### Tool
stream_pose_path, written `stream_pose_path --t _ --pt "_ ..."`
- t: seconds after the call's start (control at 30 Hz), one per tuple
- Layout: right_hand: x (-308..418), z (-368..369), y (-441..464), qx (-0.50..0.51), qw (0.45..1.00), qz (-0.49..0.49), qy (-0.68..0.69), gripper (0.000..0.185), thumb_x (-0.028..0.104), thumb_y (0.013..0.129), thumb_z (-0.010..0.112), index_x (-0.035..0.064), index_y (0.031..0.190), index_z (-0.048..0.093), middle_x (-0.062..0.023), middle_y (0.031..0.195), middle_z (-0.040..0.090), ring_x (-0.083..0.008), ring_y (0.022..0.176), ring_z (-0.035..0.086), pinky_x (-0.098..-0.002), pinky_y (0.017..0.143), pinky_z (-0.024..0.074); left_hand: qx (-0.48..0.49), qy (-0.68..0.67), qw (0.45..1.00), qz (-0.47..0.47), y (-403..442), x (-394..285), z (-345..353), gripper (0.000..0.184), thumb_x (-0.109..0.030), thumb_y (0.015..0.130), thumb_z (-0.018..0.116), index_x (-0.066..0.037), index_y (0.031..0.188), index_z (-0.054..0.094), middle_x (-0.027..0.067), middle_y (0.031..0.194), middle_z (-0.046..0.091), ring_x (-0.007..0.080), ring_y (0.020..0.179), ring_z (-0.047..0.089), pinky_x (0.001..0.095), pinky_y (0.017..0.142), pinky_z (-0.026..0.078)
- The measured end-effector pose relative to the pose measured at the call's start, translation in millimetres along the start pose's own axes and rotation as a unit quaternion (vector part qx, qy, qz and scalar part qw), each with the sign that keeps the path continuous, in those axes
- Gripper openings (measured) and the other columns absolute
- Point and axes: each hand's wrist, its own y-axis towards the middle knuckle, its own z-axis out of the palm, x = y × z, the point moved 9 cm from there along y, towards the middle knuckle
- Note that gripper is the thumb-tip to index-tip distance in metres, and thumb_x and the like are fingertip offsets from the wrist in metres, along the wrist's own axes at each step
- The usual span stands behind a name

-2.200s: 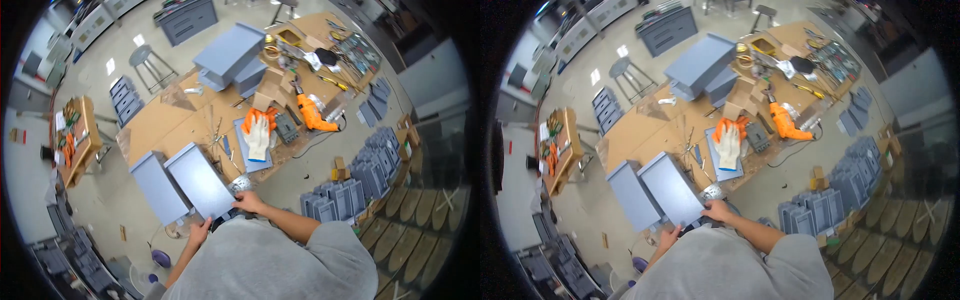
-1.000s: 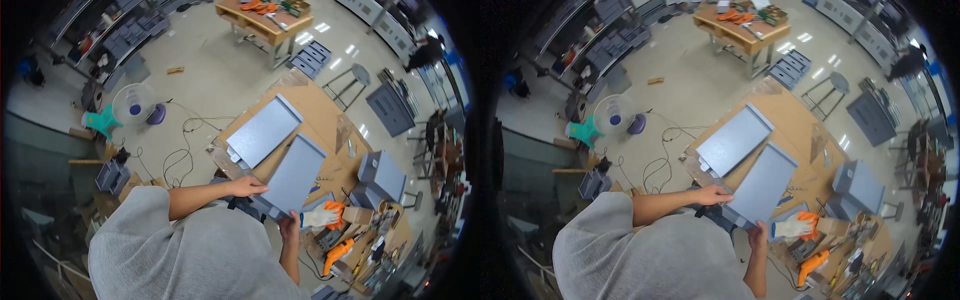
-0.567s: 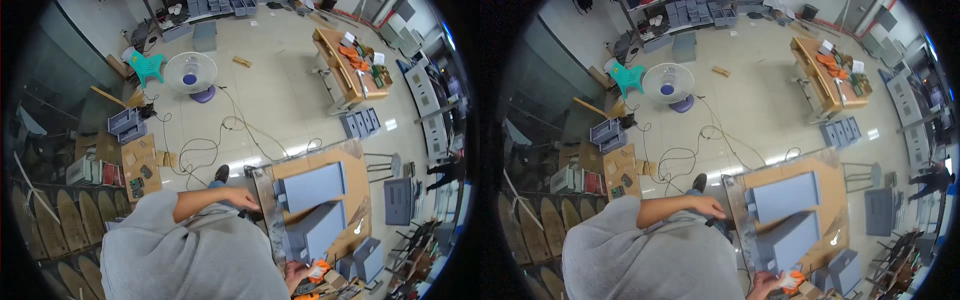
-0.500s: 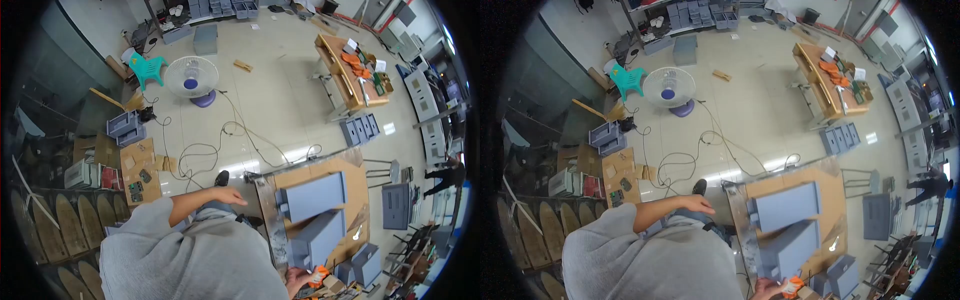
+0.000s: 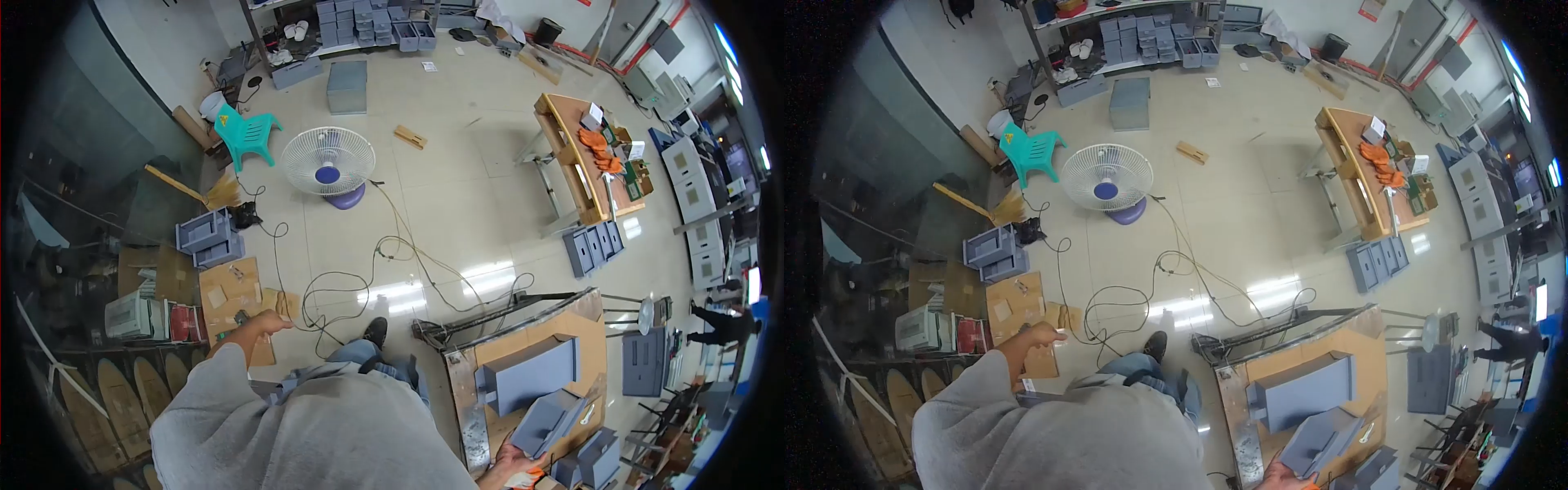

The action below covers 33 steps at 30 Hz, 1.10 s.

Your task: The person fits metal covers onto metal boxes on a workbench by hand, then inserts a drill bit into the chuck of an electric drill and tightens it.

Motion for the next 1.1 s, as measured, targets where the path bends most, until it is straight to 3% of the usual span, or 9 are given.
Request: stream_pose_path --t 0.23,0.53,0.7,0.73,0.8,0.83,0.97,1.07,1.1 --pt "-4.9 25.8 13.2 -0.018 0.999 -0.021 0.019 0.067 0.052 0.071 0.070 0.0168 0.126 0.054 -0.0055 0.126 0.057 -0.0290 0.114 0.053 -0.0516 0.087 0.0446 -0.017 -0.002 0.999 0.038 8.2 -20.9 -23.7 0.065 -0.061 0.079 0.066 0.002 0.097 0.070 0.0144 0.084 0.067 0.0253 0.076 0.065 0.0391 0.064 0.055" --pt "-12.7 42.6 15.4 -0.104 0.990 -0.097 0.011 0.061 0.050 0.072 0.067 0.0151 0.122 0.059 -0.0057 0.120 0.061 -0.0285 0.105 0.059 -0.0493 0.078 0.0482 -0.057 0.034 0.986 0.154 69.9 -129.5 -109.5 0.061 -0.059 0.079 0.067 -0.001 0.094 0.070 0.0098 0.070 0.061 0.0224 0.063 0.058 0.0370 0.054 0.048" --pt "0.5 41.3 20.6 -0.110 0.984 -0.141 -0.001 0.059 0.047 0.072 0.067 0.0144 0.121 0.058 -0.0062 0.120 0.060 -0.0286 0.107 0.058 -0.0514 0.076 0.0491 0.004 0.036 0.997 0.075 74.2 -198.5 -160.6 0.071 -0.057 0.082 0.065 0.004 0.119 0.061 0.0205 0.117 0.063 0.0298 0.097 0.067 0.0429 0.072 0.056" --pt "6.5 42.0 15.9 -0.107 0.980 -0.164 -0.020 0.060 0.048 0.071 0.066 0.0152 0.120 0.057 -0.0071 0.121 0.058 -0.0296 0.106 0.057 -0.0534 0.078 0.0466 0.003 0.056 0.996 0.066 83.2 -215.6 -171.5 0.068 -0.056 0.082 0.065 0.002 0.116 0.063 0.0179 0.111 0.064 0.0283 0.094 0.067 0.0426 0.071 0.056" --pt "15.5 55.4 11.1 -0.095 0.972 -0.207 -0.061 0.061 0.051 0.071 0.066 0.0168 0.119 0.055 -0.0089 0.123 0.055 -0.0315 0.106 0.054 -0.0574 0.083 0.0416 -0.003 0.089 0.995 0.050 107.1 -254.9 -193.9 0.061 -0.055 0.082 0.066 -0.001 0.111 0.066 0.0126 0.101 0.066 0.0255 0.088 0.068 0.0421 0.069 0.057" --pt "30.8 64.6 -12.9 -0.185 0.917 -0.333 -0.117 0.062 0.051 0.071 0.066 0.0140 0.120 0.053 -0.0119 0.123 0.053 -0.0317 0.108 0.053 -0.0577 0.084 0.0415 0.003 0.118 0.991 0.057 123.2 -280.7 -201.4 0.061 -0.055 0.082 0.066 -0.001 0.111 0.066 0.0125 0.099 0.066 0.0253 0.086 0.067 0.0416 0.068 0.057" --pt "4.7 166.4 -40.1 -0.100 0.962 -0.225 -0.121 0.059 0.048 0.073 0.066 0.0091 0.116 0.055 -0.0099 0.122 0.053 -0.0299 0.111 0.051 -0.0507 0.093 0.0395 0.036 0.226 0.964 0.133 142.2 -419.5 -221.4 0.062 -0.058 0.082 0.063 -0.001 0.106 0.068 0.0113 0.086 0.065 0.0230 0.072 0.063 0.0376 0.061 0.055" --pt "-7.4 242.3 -47.3 -0.073 0.960 -0.236 -0.130 0.053 0.040 0.086 0.058 0.0047 0.125 0.054 -0.0170 0.113 0.061 -0.0357 0.091 0.062 -0.0454 0.067 0.0535 0.050 0.229 0.949 0.209 125.1 -534.3 -220.1 0.061 -0.058 0.082 0.062 -0.003 0.106 0.069 0.0101 0.080 0.065 0.0198 0.067 0.060 0.0336 0.053 0.050" --pt "0.8 231.1 -27.7 -0.075 0.955 -0.243 -0.154 0.055 0.044 0.080 0.062 0.0068 0.120 0.055 -0.0123 0.116 0.059 -0.0316 0.099 0.057 -0.0455 0.081 0.0464 0.055 0.201 0.948 0.242 109.5 -572.1 -217.1 0.059 -0.056 0.083 0.062 -0.004 0.108 0.069 0.0096 0.079 0.065 0.0190 0.066 0.059 0.0319 0.051 0.049"
